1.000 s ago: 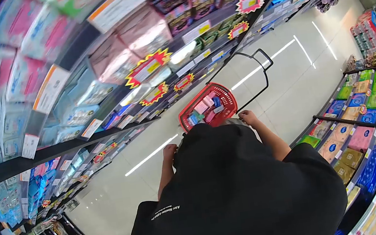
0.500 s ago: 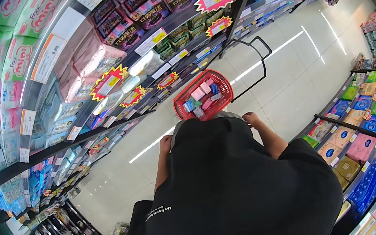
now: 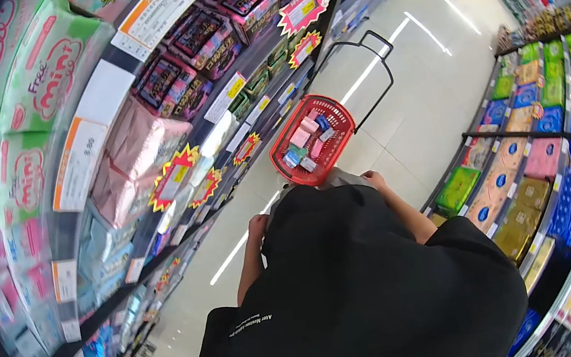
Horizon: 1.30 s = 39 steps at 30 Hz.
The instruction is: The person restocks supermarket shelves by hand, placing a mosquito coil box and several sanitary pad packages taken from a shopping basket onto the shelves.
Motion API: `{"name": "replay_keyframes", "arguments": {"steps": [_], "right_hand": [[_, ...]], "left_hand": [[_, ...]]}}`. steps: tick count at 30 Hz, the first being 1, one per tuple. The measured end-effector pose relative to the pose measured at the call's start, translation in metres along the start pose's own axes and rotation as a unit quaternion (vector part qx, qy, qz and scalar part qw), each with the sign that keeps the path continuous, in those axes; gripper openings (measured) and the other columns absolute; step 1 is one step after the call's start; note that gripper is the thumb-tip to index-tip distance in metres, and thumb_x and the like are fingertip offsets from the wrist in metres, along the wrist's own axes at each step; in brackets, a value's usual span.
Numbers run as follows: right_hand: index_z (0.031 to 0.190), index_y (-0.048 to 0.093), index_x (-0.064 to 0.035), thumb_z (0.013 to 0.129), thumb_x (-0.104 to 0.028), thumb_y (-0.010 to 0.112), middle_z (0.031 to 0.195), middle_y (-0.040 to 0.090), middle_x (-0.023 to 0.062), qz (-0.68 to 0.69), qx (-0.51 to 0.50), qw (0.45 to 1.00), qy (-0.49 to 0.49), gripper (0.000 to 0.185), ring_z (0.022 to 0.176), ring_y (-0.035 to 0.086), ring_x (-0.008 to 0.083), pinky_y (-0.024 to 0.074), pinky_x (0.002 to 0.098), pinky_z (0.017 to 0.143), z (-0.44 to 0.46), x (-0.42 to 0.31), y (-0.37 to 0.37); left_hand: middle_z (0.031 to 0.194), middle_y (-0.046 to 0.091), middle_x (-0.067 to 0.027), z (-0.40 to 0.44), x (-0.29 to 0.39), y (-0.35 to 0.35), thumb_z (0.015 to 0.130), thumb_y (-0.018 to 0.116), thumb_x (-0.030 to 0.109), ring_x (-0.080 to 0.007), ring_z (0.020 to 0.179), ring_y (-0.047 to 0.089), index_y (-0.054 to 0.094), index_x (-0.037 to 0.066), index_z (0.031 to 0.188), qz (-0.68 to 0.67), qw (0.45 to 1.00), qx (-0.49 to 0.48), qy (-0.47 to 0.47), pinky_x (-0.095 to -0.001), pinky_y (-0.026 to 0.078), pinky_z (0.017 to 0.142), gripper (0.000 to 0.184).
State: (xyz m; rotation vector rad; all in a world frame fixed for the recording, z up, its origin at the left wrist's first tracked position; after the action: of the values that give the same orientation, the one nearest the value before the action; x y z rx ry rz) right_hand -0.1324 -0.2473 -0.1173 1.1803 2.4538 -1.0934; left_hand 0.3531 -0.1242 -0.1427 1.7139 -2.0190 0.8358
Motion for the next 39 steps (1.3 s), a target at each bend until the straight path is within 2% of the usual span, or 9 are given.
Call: {"name": "replay_keyframes", "arguments": {"steps": [4, 9, 17, 20, 22, 24, 28, 33, 39], "right_hand": [[0.104, 0.072, -0.0040, 0.085, -0.028, 0.064, 0.098, 0.073, 0.0147, -0.001, 0.069, 0.998, 0.010, 0.032, 0.092, 0.070, 0.0257, 0.0535, 0.0362, 0.082, -0.015, -0.002, -0.010], [0.102, 0.073, -0.0045, 0.084, -0.032, 0.065, 0.097, 0.073, 0.0155, 0.010, 0.103, 0.994, 0.035, 0.034, 0.092, 0.070, 0.0264, 0.0534, 0.0368, 0.083, -0.014, 0.005, -0.024], [0.100, 0.074, -0.0054, 0.082, -0.038, 0.066, 0.096, 0.073, 0.0146, -0.048, 0.044, 0.998, 0.001, 0.038, 0.092, 0.070, 0.0255, 0.0527, 0.0370, 0.083, 0.072, 0.025, -0.055], [0.097, 0.074, -0.0049, 0.083, -0.037, 0.066, 0.090, 0.073, 0.0129, 0.001, 0.033, 0.999, -0.032, 0.036, 0.087, 0.069, 0.0220, 0.0527, 0.0354, 0.080, 0.091, 0.017, -0.096], [0.097, 0.073, -0.0026, 0.085, -0.033, 0.067, 0.087, 0.073, 0.0106, 0.080, 0.002, 0.996, -0.049, 0.033, 0.084, 0.067, 0.0174, 0.0523, 0.0323, 0.077, 0.100, 0.019, -0.115], [0.096, 0.073, -0.0027, 0.084, -0.032, 0.068, 0.087, 0.072, 0.0107, 0.120, -0.021, 0.990, -0.075, 0.033, 0.084, 0.067, 0.0182, 0.0516, 0.0325, 0.077, 0.119, 0.044, -0.120], [0.096, 0.073, -0.0028, 0.083, -0.033, 0.068, 0.088, 0.072, 0.0108, 0.123, -0.066, 0.990, -0.036, 0.033, 0.085, 0.067, 0.0187, 0.0514, 0.0326, 0.077, 0.147, 0.103, -0.123], [0.106, 0.071, -0.0012, 0.084, -0.033, 0.064, 0.097, 0.073, 0.0160, 0.044, -0.094, 0.993, 0.050, 0.039, 0.095, 0.069, 0.0271, 0.0527, 0.0367, 0.083, 0.152, 0.148, -0.128], [0.105, 0.072, -0.0022, 0.085, -0.032, 0.062, 0.099, 0.072, 0.0180, 0.050, -0.089, 0.995, 0.009, 0.037, 0.094, 0.069, 0.0267, 0.0524, 0.0363, 0.084, 0.116, 0.104, -0.148]], "left_hand": [[0.077, 0.063, -0.0018, 0.004, 0.028, -0.017, 0.087, 0.063, 0.024, -0.0117, 0.067, 0.056, 0.068, 0.008, 0.092, -0.026, 0.997, -0.047, -0.063, -0.0306, 0.041, 0.050, 0.018], [0.085, 0.068, -0.0023, 0.014, 0.056, -0.028, 0.086, 0.064, 0.026, -0.0131, 0.073, 0.061, 0.067, 0.010, 0.098, -0.011, 0.992, -0.031, -0.120, -0.0307, 0.047, 0.057, 0.020], [0.076, 0.064, -0.0015, 0.038, 0.072, 0.024, 0.088, 0.062, 0.022, -0.0116, 0.065, 0.059, 0.068, 0.009, 0.096, -0.095, 0.995, 0.024, -0.017, -0.0267, 0.041, 0.051, 0.016], [0.081, 0.066, -0.0061, 0.063, 0.042, 0.069, 0.089, 0.060, 0.019, -0.0151, 0.070, 0.062, 0.069, 0.006, 0.098, -0.118, 0.990, 0.035, -0.068, -0.0290, 0.046, 0.057, 0.018], [0.089, 0.069, -0.0102, 0.047, 0.080, 0.090, 0.090, 0.059, 0.018, -0.0188, 0.080, 0.065, 0.069, 0.004, 0.102, 0.067, 0.991, 0.087, 0.079, -0.0322, 0.051, 0.070, 0.020], [0.096, 0.070, -0.0114, 0.051, 0.081, 0.110, 0.091, 0.060, 0.021, -0.0212, 0.089, 0.065, 0.069, 0.005, 0.103, 0.082, 0.985, 0.139, 0.059, -0.0335, 0.050, 0.081, 0.022], [0.097, 0.070, -0.0115, 0.035, 0.099, 0.142, 0.092, 0.060, 0.022, -0.0228, 0.092, 0.066, 0.069, 0.005, 0.105, 0.077, 0.987, 0.139, 0.018, -0.0348, 0.050, 0.081, 0.023], [0.101, 0.070, -0.0125, 0.027, 0.072, 0.166, 0.092, 0.060, 0.022, -0.0252, 0.096, 0.067, 0.068, 0.005, 0.109, 0.067, 0.990, 0.125, -0.010, -0.0359, 0.051, 0.084, 0.025], [0.108, 0.069, -0.0160, 0.022, 0.060, 0.173, 0.091, 0.060, 0.025, -0.0292, 0.103, 0.066, 0.068, 0.003, 0.109, 0.137, 0.986, 0.076, -0.050, -0.0378, 0.051, 0.087, 0.030]]}}
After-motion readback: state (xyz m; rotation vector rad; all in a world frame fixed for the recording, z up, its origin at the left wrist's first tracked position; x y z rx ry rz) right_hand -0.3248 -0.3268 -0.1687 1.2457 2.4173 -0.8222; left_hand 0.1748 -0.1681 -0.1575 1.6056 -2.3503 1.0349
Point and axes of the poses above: each hand's wrist, its own z-axis towards the middle knuckle, its own y-axis out of the palm, x = y × z, the point moved 3 cm from there along z, towards the middle knuckle
